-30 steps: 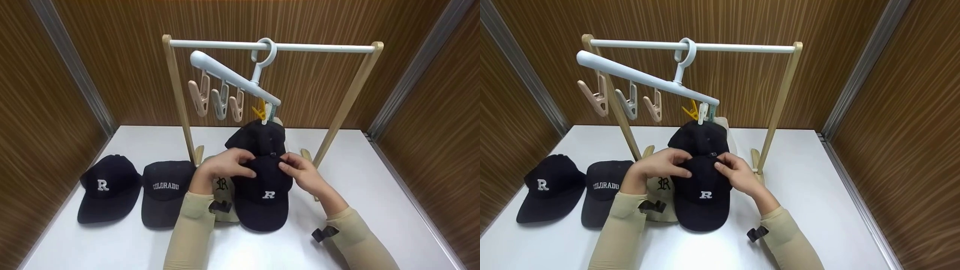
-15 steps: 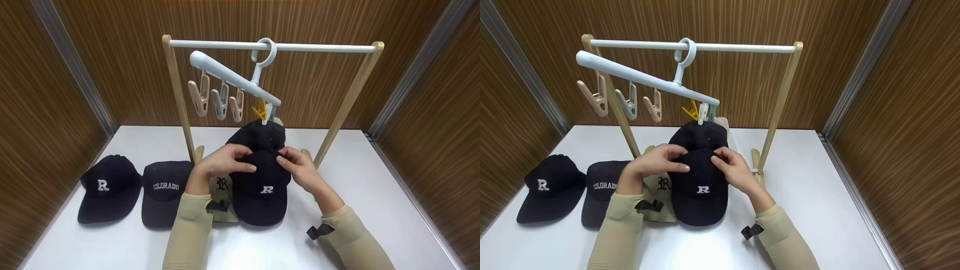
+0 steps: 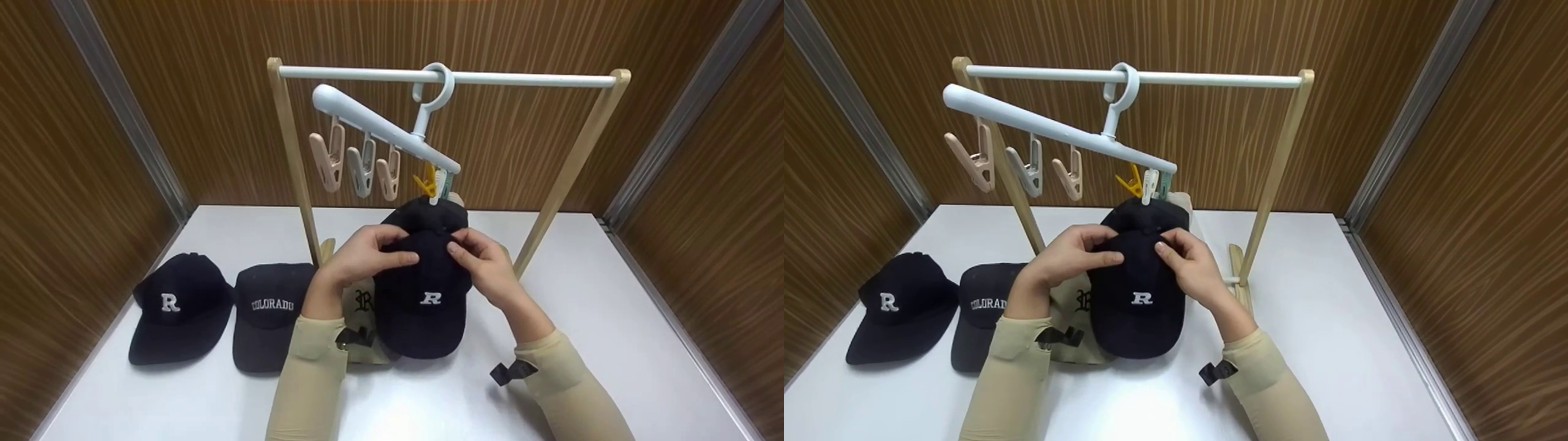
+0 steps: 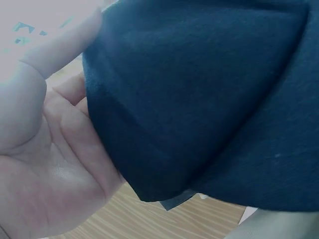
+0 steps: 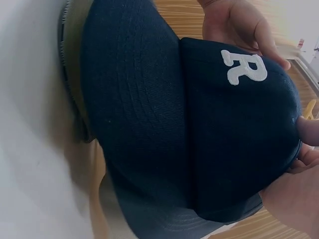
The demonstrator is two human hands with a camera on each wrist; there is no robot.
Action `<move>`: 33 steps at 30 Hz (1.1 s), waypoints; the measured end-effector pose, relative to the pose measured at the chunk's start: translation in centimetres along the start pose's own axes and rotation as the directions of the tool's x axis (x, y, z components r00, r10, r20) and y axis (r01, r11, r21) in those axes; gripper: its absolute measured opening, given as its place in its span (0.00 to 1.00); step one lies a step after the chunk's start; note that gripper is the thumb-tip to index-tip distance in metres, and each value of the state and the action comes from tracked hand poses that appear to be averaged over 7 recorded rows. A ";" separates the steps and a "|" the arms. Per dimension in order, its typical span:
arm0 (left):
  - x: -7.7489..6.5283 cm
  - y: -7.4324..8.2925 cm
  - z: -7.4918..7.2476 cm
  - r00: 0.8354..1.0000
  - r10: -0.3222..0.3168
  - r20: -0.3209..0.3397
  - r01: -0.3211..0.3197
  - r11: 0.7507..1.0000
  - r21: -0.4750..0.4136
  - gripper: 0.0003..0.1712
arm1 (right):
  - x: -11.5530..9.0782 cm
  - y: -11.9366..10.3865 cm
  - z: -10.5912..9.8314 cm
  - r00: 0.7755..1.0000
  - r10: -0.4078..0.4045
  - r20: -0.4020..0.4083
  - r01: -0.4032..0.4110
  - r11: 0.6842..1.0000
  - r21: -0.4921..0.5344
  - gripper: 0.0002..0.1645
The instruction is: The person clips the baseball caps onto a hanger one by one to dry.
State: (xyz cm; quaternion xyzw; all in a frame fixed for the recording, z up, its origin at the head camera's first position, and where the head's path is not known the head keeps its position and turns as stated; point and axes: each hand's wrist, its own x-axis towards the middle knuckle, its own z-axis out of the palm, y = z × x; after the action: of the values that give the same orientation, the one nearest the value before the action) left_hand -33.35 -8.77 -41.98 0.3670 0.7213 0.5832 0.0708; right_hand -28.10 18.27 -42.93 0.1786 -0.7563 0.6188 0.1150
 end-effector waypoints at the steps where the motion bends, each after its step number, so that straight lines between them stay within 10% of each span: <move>1: 0.0 0.1 0.0 1.000 0.005 -0.010 -0.005 1.000 0.000 0.19 | 0.1 -0.1 0.1 1.000 0.001 -0.004 -0.001 1.000 -0.006 0.07; 33: -0.3 1.8 1.2 0.940 0.132 -0.314 -0.157 0.986 -0.057 0.09 | 1.7 -2.9 1.9 0.996 -0.077 -0.040 0.074 0.995 -0.073 0.08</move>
State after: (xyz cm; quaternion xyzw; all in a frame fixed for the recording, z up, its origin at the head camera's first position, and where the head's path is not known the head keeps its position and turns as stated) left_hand -31.71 -7.93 -40.78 0.3199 0.6701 0.6659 -0.0713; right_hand -28.40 15.71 -40.03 0.1896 -0.7678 0.5905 0.1609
